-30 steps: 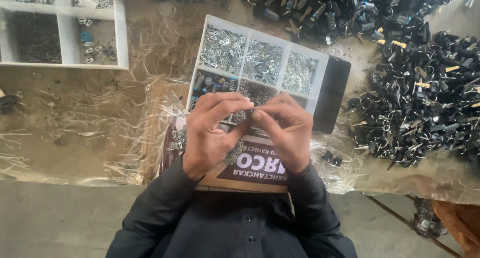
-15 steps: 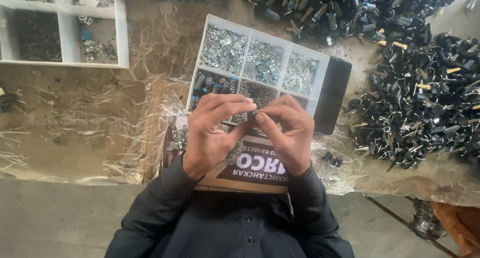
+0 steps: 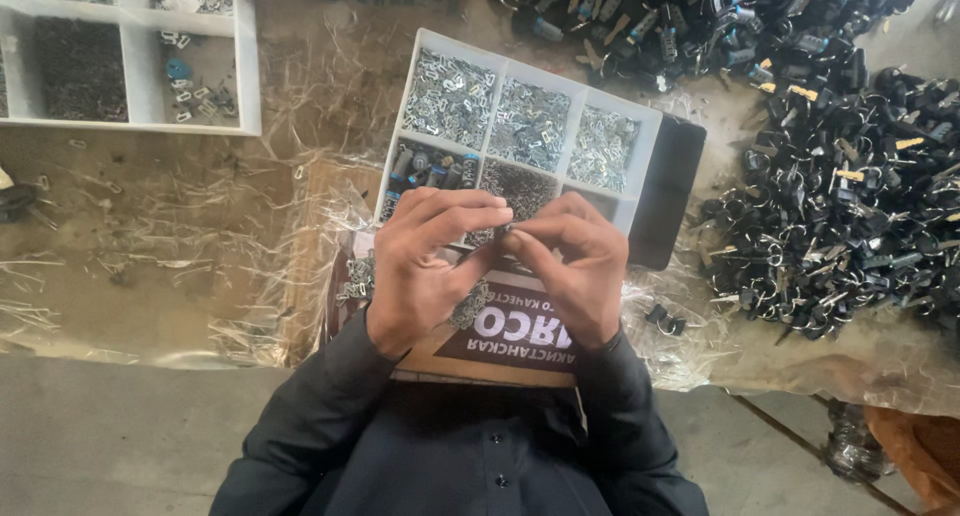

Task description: The person sits at a workbench and repeatedly picks small metal fittings from a compartment organizer box and presses them onto the ends of black cylindrical connectors, assembling finished connectors one at a time by hand and placing completed units aside.

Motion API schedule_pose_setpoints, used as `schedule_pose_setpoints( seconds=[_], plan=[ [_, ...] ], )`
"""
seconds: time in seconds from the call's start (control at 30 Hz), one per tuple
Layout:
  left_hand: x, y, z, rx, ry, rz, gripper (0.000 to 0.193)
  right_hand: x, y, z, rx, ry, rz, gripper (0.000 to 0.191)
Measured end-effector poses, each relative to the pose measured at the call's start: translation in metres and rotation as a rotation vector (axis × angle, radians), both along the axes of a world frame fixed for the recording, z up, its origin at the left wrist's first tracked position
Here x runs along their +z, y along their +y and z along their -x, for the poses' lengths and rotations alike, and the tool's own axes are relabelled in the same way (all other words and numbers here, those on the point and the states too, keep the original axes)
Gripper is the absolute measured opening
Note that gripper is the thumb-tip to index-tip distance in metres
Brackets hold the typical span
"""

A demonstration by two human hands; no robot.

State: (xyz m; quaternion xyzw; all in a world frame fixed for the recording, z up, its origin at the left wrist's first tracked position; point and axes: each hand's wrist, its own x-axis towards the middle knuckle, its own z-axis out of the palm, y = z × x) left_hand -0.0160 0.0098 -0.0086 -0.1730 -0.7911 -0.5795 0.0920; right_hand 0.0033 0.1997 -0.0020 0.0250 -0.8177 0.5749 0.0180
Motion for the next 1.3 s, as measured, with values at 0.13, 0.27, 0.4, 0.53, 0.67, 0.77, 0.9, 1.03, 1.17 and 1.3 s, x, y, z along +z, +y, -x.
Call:
schedule_pose_setpoints(
  seconds=[0.13, 0.27, 0.4, 0.53, 0.67, 0.77, 0.9, 1.03, 1.17, 1.3],
  plan=[
    [0.003, -0.001, 0.000, -0.023, -0.015, -0.002, 0.039, 0.002, 0.007, 0.010, 0.005, -0.158, 0.372, 0.008],
    [0.008, -0.003, 0.001, 0.017, -0.026, -0.016, 0.040, 0.004, -0.006, 0.023, -0.041, 0.146, -0.375, 0.023],
    [0.009, -0.001, 0.002, 0.034, -0.025, 0.004, 0.041, 0.012, -0.018, 0.023, -0.016, 0.404, -0.701, 0.019],
    [0.009, -0.003, 0.002, 0.036, -0.025, -0.013, 0.042, 0.019, -0.013, 0.014, -0.133, 0.402, -0.604, 0.016],
    [0.007, -0.003, 0.002, 0.025, -0.022, -0.013, 0.042, 0.013, -0.007, 0.012, -0.117, 0.106, -0.230, 0.016],
    [0.007, -0.002, 0.002, 0.034, -0.033, -0.015, 0.042, 0.008, -0.004, 0.010, -0.100, 0.131, -0.209, 0.016],
    [0.006, -0.003, 0.002, 0.029, -0.026, 0.001, 0.042, 0.004, 0.002, 0.007, -0.063, 0.102, -0.148, 0.008],
    [0.005, -0.001, 0.002, 0.025, -0.007, 0.000, 0.042, 0.005, 0.006, 0.006, 0.012, 0.090, -0.075, 0.005],
    [0.006, -0.001, 0.001, 0.028, -0.012, 0.006, 0.042, 0.008, 0.005, 0.005, 0.077, 0.007, -0.013, 0.005],
    [0.006, -0.002, 0.001, 0.025, -0.014, 0.007, 0.043, 0.010, 0.003, 0.005, 0.079, 0.022, -0.014, 0.005]
  ],
)
